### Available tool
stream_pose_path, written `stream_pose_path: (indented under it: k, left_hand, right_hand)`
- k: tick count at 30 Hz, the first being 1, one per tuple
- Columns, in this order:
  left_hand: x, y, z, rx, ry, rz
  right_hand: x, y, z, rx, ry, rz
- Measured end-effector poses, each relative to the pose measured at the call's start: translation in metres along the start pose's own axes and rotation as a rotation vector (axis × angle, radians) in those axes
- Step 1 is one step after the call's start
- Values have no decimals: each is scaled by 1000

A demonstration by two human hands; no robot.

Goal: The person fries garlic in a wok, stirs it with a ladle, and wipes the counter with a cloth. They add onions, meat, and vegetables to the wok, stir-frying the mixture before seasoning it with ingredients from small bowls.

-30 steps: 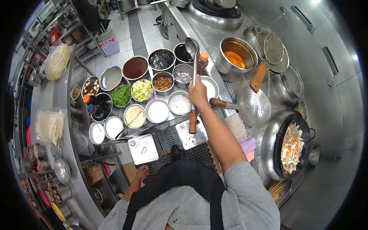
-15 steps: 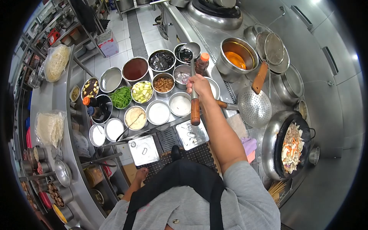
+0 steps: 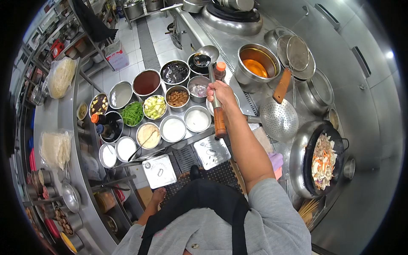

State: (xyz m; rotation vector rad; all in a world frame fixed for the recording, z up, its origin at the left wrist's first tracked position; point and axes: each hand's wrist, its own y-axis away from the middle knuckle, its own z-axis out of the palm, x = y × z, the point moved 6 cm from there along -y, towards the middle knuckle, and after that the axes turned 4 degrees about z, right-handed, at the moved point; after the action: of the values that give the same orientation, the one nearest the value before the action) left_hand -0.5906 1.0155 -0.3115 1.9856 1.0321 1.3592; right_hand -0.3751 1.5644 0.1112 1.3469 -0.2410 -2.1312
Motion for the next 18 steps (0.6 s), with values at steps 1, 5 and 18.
stream_pose_path:
  k: [1,5,18]
  left_hand:
    - [3,0,0,-11,14,-17]
    - [19,11,-5,-50,38,-60]
    - [62,25,2,-165,-131,125]
  right_hand:
    - [-1,1,0,-14,-10,10]
    - [-6,2,-4,-84,-73,76]
    - [-93,105,7,-600,-714,188]
